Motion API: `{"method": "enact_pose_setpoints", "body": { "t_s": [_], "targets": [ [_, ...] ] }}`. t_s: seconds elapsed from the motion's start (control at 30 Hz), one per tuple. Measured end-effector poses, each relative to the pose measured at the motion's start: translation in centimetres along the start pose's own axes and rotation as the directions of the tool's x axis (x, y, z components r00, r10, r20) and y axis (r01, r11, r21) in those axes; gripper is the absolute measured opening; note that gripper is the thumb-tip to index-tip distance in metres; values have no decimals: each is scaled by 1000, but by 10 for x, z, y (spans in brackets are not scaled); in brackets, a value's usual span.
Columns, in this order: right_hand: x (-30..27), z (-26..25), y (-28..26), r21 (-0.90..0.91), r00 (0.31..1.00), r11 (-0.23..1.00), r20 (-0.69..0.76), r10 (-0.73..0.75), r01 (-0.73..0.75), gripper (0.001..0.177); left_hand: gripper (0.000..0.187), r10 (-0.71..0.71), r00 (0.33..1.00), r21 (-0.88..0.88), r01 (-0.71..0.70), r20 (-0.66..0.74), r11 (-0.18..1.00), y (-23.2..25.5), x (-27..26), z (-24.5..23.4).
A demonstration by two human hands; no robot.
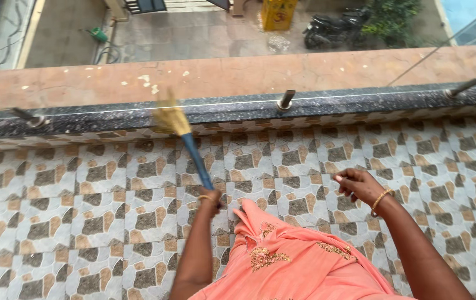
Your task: The person sweeps a tiled balcony floor using a small hand broom, gathering debris along the edges and near the railing.
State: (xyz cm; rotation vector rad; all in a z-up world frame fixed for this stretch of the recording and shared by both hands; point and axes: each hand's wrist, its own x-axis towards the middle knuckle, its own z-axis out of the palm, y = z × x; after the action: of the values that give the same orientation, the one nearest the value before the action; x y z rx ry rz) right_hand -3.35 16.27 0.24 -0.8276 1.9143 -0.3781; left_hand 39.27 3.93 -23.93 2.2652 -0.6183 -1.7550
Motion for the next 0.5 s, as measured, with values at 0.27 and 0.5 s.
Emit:
{"method": "enact_pose_setpoints", "body": {
  "t_s": [0.27,0.5],
  "targets": [
    [-3,-6,26,66,994,993,-50,98,-94,34,87,63,984,503,-139,165,853,-4,-73,20],
    [8,34,-17,-66,1000,998,-23,18,-19,36,75,-63,800,394,-224,597,891,31,-131,20]
  ]
}}
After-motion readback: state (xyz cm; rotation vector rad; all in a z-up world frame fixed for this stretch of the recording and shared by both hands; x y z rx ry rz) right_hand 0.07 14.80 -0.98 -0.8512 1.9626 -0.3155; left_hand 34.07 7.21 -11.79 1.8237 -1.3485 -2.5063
